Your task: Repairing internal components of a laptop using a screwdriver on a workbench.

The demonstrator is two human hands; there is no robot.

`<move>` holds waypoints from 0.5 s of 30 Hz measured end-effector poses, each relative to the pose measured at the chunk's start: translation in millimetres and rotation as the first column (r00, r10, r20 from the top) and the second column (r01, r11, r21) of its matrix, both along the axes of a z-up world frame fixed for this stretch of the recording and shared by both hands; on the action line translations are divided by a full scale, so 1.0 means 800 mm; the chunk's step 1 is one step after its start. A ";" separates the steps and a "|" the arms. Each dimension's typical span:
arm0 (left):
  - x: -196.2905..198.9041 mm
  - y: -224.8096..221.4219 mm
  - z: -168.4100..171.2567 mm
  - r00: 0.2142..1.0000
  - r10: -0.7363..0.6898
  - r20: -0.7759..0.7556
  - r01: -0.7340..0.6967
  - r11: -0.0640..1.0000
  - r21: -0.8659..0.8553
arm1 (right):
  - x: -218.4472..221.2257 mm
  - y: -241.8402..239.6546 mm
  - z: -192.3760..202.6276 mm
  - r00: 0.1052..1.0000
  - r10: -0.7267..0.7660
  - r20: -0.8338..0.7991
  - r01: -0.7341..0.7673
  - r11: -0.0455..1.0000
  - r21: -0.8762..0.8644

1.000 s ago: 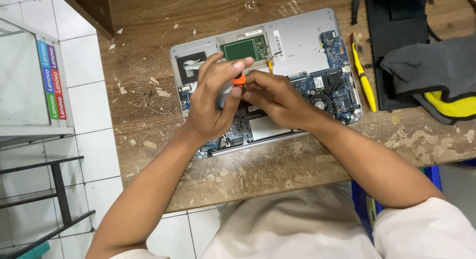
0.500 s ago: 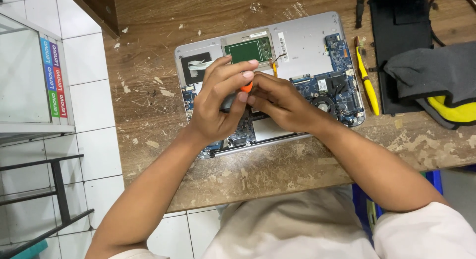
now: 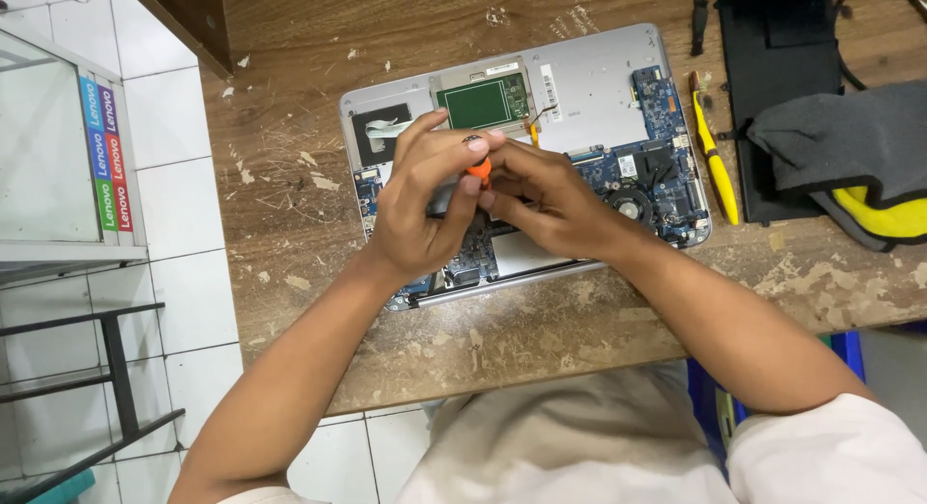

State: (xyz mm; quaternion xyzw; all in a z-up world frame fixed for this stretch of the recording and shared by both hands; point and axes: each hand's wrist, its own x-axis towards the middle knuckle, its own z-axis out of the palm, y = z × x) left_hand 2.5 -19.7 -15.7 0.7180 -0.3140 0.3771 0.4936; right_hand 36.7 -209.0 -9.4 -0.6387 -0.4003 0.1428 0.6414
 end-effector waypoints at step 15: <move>-0.002 0.002 -0.001 1.000 -0.012 -0.017 0.012 1.000 0.020 | -0.004 0.006 0.022 0.996 -0.022 0.088 0.022 1.000 0.005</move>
